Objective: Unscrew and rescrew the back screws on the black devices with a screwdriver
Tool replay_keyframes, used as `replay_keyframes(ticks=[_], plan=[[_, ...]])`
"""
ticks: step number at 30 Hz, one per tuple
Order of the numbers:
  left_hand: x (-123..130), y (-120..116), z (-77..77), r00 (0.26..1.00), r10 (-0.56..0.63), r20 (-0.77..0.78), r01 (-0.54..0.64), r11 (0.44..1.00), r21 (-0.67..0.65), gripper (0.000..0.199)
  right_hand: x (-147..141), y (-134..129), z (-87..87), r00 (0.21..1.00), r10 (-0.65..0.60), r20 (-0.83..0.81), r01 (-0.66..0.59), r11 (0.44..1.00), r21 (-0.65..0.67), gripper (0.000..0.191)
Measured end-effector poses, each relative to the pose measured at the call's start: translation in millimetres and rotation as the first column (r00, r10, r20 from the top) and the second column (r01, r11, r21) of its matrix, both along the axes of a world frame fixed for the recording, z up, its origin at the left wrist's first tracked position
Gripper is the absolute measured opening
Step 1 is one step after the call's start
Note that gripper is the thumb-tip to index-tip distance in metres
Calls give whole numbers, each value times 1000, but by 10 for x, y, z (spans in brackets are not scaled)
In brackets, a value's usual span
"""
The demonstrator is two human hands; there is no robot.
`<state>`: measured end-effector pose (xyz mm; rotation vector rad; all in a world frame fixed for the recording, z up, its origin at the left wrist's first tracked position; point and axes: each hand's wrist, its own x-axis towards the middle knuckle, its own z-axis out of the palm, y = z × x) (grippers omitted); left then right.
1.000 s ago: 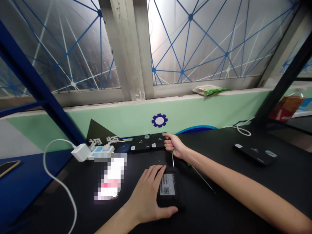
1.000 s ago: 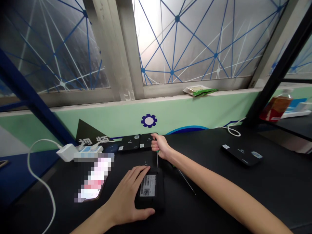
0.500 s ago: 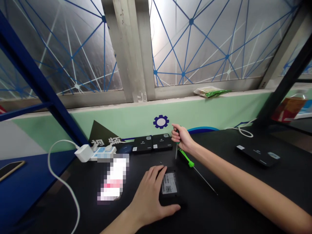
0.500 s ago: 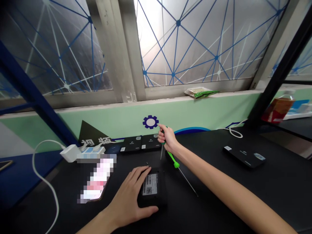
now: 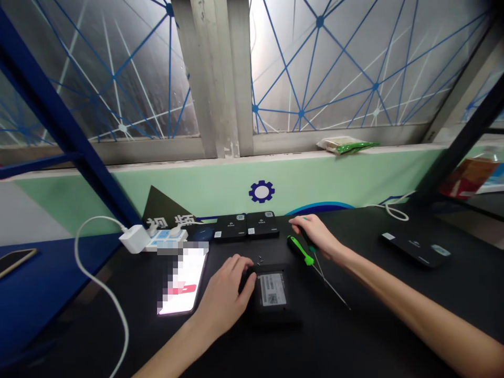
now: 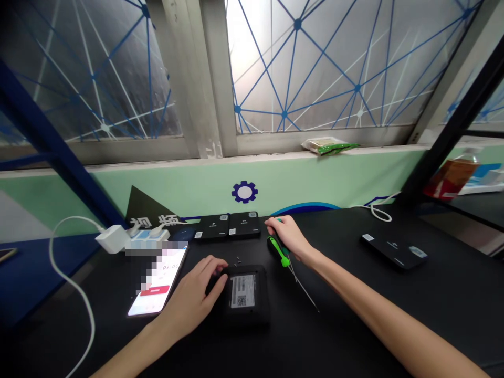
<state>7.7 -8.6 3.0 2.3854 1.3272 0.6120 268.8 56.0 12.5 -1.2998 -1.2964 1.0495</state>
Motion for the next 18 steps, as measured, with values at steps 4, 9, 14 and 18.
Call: replay_keyframes(ticks=[4, 9, 14, 18], plan=[[-25, 57, 6, 996, 92, 11, -90, 986, -140, 17, 16, -59, -83, 983, 55, 173, -59, 998, 19, 39], [-68, 97, 5, 989, 65, -133, -87, 981, -171, 25, -52, -120, -158, 910, 34, 414, -89, 990, 114, 35], [-72, 92, 17, 986, 36, -162, -63, 985, -163, 25, -138, -202, -204, 780, -103, 618, -59, 970, 237, 31], [-76, 103, 25, 986, 21, -166, -56, 976, -210, 24, -176, -226, -264, 650, -161, 743, -88, 955, 284, 22]])
